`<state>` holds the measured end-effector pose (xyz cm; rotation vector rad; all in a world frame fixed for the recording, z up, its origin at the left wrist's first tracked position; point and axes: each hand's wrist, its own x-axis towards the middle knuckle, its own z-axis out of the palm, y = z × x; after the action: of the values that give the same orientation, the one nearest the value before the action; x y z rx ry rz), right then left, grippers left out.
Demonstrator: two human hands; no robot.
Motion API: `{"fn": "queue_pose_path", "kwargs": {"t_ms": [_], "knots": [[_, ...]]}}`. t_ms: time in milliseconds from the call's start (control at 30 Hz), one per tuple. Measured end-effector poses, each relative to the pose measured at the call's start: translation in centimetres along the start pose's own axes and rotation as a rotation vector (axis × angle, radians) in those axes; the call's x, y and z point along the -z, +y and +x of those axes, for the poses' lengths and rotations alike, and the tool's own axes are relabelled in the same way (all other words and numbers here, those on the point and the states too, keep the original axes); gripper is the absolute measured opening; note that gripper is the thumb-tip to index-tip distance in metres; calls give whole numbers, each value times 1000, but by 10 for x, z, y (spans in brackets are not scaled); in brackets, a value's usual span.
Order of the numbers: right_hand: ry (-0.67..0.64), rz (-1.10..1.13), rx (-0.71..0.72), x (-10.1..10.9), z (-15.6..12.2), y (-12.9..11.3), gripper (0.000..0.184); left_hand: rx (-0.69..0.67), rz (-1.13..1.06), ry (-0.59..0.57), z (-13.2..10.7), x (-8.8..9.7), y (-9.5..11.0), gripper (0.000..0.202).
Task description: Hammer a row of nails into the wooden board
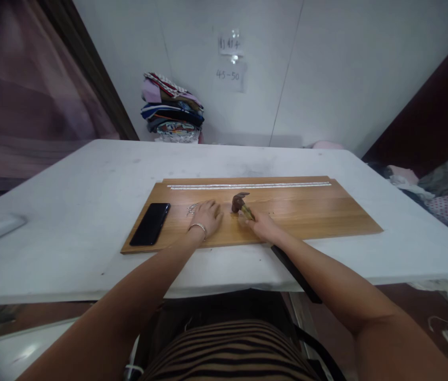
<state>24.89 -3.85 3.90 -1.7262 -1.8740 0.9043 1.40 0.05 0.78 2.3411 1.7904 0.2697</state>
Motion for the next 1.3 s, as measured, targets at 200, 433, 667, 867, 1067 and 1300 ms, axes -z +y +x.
{"fn": "queue_pose_path", "kwargs": {"t_ms": [200, 433, 667, 867, 1067, 1300], "knots": [[7, 52, 17, 3, -2, -3, 31, 14, 4, -13, -2, 2, 2, 41], [-22, 32, -25, 1, -2, -4, 23, 18, 4, -10, -1, 2, 2, 40], [-1, 20, -2, 3, -1, 0, 32, 22, 1, -11, -2, 4, 3, 42], [-11, 24, 11, -1, 1, 2, 38, 9, 5, 9, -1, 0, 0, 42], [-9, 35, -5, -2, -1, -3, 39, 3, 3, 27, 0, -4, -1, 39], [-27, -38, 8, 3, 0, 1, 34, 14, 0, 15, 0, -4, -1, 43]]}}
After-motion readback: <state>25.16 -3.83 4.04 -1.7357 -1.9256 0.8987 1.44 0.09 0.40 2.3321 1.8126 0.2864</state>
